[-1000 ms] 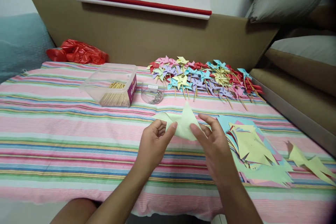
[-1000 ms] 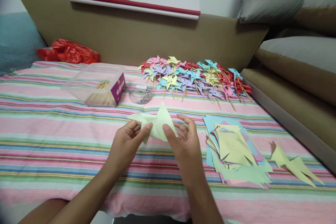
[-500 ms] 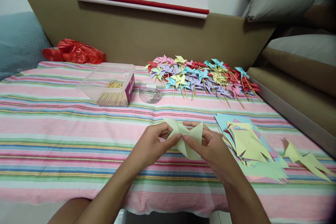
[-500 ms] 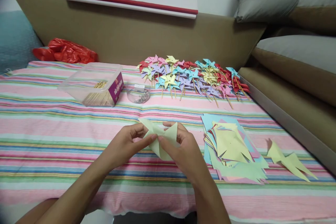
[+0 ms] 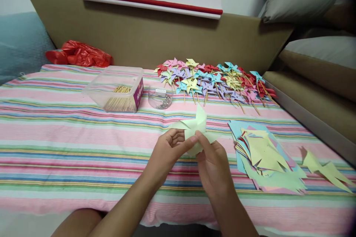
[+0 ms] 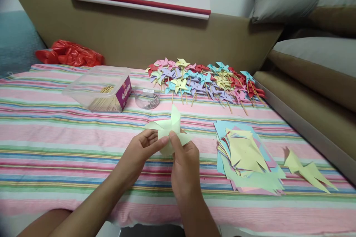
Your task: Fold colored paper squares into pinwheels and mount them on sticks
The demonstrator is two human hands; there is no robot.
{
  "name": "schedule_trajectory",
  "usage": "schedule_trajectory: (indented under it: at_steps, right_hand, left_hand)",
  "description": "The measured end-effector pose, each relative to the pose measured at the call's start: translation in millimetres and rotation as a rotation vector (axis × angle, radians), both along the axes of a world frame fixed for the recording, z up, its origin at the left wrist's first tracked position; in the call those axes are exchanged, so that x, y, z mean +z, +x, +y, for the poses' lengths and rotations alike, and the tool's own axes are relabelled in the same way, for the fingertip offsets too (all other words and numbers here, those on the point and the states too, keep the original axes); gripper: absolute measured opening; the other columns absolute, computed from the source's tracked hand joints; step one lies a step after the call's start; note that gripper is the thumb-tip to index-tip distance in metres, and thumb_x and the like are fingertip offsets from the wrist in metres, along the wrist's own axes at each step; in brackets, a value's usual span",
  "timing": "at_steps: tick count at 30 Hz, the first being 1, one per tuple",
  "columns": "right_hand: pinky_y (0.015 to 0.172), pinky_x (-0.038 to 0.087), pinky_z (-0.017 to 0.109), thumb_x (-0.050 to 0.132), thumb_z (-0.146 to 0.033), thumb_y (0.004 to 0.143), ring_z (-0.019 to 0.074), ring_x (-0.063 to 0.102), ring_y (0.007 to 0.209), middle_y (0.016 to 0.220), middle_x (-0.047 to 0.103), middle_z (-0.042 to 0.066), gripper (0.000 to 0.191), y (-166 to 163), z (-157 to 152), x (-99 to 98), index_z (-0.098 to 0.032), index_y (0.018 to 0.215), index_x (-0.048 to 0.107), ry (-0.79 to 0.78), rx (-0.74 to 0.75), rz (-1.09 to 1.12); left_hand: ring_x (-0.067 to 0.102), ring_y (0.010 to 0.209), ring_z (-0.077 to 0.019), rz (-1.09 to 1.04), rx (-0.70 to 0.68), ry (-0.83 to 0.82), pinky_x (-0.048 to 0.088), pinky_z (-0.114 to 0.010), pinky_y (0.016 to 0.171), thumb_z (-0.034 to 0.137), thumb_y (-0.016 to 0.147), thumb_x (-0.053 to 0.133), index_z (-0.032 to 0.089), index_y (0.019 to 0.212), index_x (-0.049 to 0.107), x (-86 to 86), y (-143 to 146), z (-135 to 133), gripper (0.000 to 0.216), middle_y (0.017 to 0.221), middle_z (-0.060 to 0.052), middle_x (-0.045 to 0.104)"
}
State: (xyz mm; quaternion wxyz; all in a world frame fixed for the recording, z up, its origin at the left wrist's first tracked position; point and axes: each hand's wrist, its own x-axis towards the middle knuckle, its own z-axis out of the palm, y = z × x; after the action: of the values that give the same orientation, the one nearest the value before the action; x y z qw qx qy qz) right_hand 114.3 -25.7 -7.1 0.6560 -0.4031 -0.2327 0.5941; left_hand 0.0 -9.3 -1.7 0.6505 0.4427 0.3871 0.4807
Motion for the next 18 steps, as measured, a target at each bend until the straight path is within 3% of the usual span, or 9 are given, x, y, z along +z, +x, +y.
schedule_trajectory:
  at_steps: [5, 13, 16, 18]
  right_hand:
    - [0.066, 0.049, 0.027, 0.085, -0.036, 0.074, 0.0136, 0.063, 0.073, 0.081, 0.073, 0.0, 0.024, -10, -1, -4.3, -0.018, 0.088, 0.077, -0.003, -0.028, 0.013]
    - [0.076, 0.055, 0.035, 0.077, -0.042, 0.082, 0.0201, 0.066, 0.089, 0.103, 0.071, 0.006, 0.034, -8, 1, -8.6, -0.019, 0.106, 0.067, 0.038, 0.053, -0.11]
    - [0.077, 0.057, 0.038, 0.069, -0.042, 0.088, 0.0198, 0.065, 0.094, 0.127, 0.062, 0.008, 0.041, 1, 1, -9.7, -0.028, 0.124, 0.054, 0.141, -0.028, -0.264]
    - [0.084, 0.057, 0.041, 0.062, -0.036, 0.092, 0.0207, 0.064, 0.104, 0.141, 0.052, 0.009, 0.043, 9, 0, -10.4, -0.033, 0.132, 0.047, 0.264, -0.091, -0.502]
  left_hand:
    - [0.058, 0.073, -0.0136, 0.005, 0.151, 0.038, 0.047, -0.024, 0.067, 0.04, 0.084, 0.076, 0.017, 0.08, 0.07, 0.5, 6, -4, 0.024, 0.077, -0.001, 0.066]
    - [0.051, 0.065, -0.0105, -0.059, 0.268, -0.041, 0.043, -0.021, 0.06, 0.043, 0.079, 0.08, 0.015, 0.072, 0.063, -5.0, 5, 1, 0.033, 0.07, 0.002, 0.058]
    - [0.051, 0.067, -0.0107, -0.12, 0.298, -0.089, 0.044, -0.022, 0.062, 0.043, 0.079, 0.08, 0.015, 0.074, 0.063, -6.1, 2, 4, 0.033, 0.075, 0.0, 0.06]
    - [0.052, 0.068, -0.0107, -0.151, 0.313, -0.118, 0.045, -0.021, 0.063, 0.042, 0.078, 0.081, 0.015, 0.075, 0.063, -5.8, 0, 5, 0.032, 0.076, 0.0, 0.061]
